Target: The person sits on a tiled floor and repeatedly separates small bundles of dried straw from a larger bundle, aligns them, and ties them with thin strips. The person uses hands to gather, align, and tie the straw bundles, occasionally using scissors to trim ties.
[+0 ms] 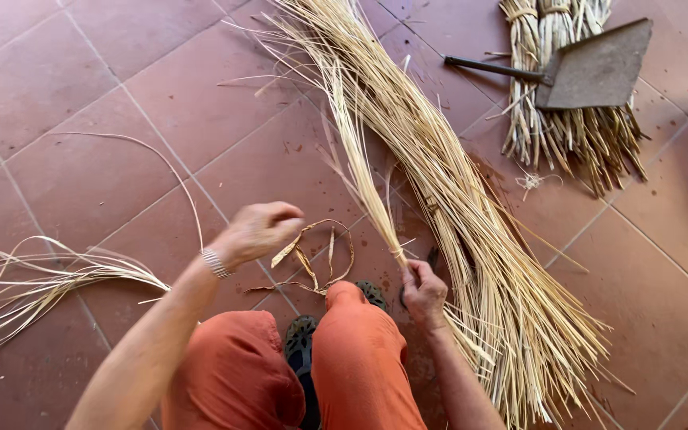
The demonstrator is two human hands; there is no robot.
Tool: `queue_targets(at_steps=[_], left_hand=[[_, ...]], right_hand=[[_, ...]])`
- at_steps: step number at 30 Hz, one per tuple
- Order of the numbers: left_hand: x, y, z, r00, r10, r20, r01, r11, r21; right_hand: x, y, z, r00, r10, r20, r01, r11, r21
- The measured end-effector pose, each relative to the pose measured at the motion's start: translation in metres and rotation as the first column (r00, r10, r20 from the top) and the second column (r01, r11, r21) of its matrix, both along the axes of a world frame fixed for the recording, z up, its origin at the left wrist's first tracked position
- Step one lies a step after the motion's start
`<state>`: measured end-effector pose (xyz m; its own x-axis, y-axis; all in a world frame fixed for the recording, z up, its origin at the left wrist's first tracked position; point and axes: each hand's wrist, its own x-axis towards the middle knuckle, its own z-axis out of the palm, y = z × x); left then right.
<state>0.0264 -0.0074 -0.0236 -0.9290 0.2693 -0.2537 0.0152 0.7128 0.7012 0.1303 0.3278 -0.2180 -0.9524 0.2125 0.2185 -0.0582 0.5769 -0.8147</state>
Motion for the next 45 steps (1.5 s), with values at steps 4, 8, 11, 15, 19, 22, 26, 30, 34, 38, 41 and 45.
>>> queue_targets(at_steps=[4,8,11,15,19,22,26,30,34,38,41,45], left_hand=[[-0.025,0.064,-0.037,0.935,0.057,0.351,-0.068,0.998,0.019],[-0.033,0.089,-0.08,0.77,0.213,0.602,-0.374,0.915,0.155],[-0.037,0.102,-0.105,0.819,0.235,0.523,-0.477,0.786,0.393],[-0.049,0.095,-0.113,0.756,0.207,0.621,-0.635,0.463,0.619],[-0.06,0.074,-0.103,0.798,0.172,0.578,-0.597,0.364,0.715],[-0.062,0.057,-0.094,0.82,0.173,0.546,-0.572,0.294,0.766],[-0.058,0.037,-0.086,0.87,0.159,0.466,-0.492,0.248,0.834],[-0.057,0.021,-0.07,0.88,0.163,0.446,-0.474,0.252,0.844],[-0.053,0.002,-0.048,0.903,0.194,0.384,-0.429,0.366,0.825],[-0.046,-0.004,-0.037,0.963,0.14,0.232,-0.271,0.462,0.845],[-0.05,-0.005,-0.036,0.966,0.193,0.173,-0.25,0.515,0.82],[-0.064,-0.01,-0.037,0.959,0.281,0.027,-0.183,0.549,0.815]], right_hand=[[0.005,-0.023,0.008,0.996,0.086,0.036,-0.084,0.995,-0.06],[0.002,-0.031,0.014,0.982,0.142,-0.128,-0.142,0.99,0.009],[-0.007,-0.033,0.018,0.98,0.179,-0.088,-0.184,0.982,-0.041],[-0.027,-0.039,0.031,0.95,0.286,-0.128,-0.285,0.958,0.027],[-0.042,-0.048,0.048,0.919,0.328,0.218,-0.338,0.941,0.008],[-0.045,-0.048,0.056,0.862,0.37,0.347,-0.413,0.909,0.059],[-0.045,-0.055,0.052,0.836,0.347,0.425,-0.414,0.908,0.072],[-0.054,-0.069,0.05,0.877,0.359,0.318,-0.393,0.919,0.045],[-0.072,-0.084,0.062,0.887,0.429,0.171,-0.429,0.902,-0.04],[-0.087,-0.101,0.077,0.899,0.433,0.067,-0.426,0.899,-0.098],[-0.099,-0.118,0.084,0.896,0.434,0.098,-0.419,0.897,-0.139],[-0.114,-0.135,0.101,0.761,0.618,0.197,-0.594,0.786,-0.171]])
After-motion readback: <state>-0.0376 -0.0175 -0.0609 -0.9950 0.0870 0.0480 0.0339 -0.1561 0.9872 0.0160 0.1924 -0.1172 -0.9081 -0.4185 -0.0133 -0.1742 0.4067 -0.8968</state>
